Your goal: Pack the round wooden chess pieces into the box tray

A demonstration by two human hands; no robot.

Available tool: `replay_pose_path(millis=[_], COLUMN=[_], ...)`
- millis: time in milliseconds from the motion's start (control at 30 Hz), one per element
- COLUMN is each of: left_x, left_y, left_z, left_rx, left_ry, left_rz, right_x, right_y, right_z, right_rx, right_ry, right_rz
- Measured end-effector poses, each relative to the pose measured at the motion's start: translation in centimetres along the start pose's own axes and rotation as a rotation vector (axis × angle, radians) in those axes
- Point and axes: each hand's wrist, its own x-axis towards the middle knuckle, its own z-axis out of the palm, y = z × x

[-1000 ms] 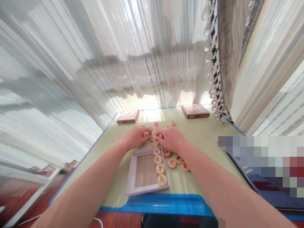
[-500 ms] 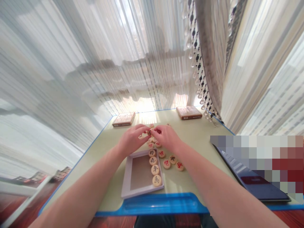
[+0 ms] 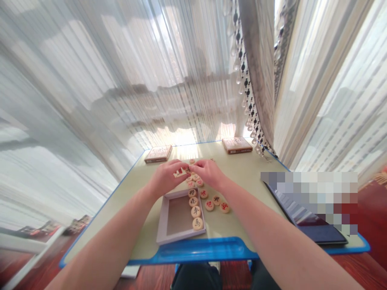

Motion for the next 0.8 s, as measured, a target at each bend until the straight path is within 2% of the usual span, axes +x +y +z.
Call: replay_pose_path(millis=[167, 233, 300, 400, 500, 633, 700, 800], left_x=[-0.1, -0.7, -1.8, -3.7, -5.3, -6.0, -6.1, -6.2], left_y=[0.7, 1.0, 1.2, 1.2, 0.8, 0.4, 0.5, 0.9], left_z=[-1.3, -1.9, -2.1, -1.4, -0.3, 0.1, 0.0, 0.0], left_rx=[-0.15, -0.164, -0.174, -0.255, -0.306, -0.273, -0.279, -0.288], left_ry=[0.04, 0.059, 0.065, 0.086, 0.124, 0.141, 0.139, 0.098], left_rz=[-0.002, -0.02, -0.062, -0.184, -0.284, -0.333, -0.321, -0.289], right_x=[-0.6, -0.8, -1.0, -1.2, -1.8, -3.5, -4.5, -5.7], right_y=[-0.5, -0.6, -0.5, -0.4, -1.1, -2.7, -2.9, -1.9], right_z=[0.0, 0.0, 0.0, -0.1, -0.2, 0.1, 0.4, 0.6], right_rx=[0.082, 0.123, 0.137, 0.022, -0.181, -0.299, -0.354, -0.484], right_ry=[-0.033, -0.057, -0.022, 0.042, -0.005, -0.064, -0.002, 0.168], right_rz=[-0.03, -0.05, -0.06, -0.114, -0.212, -0.199, -0.203, -0.272])
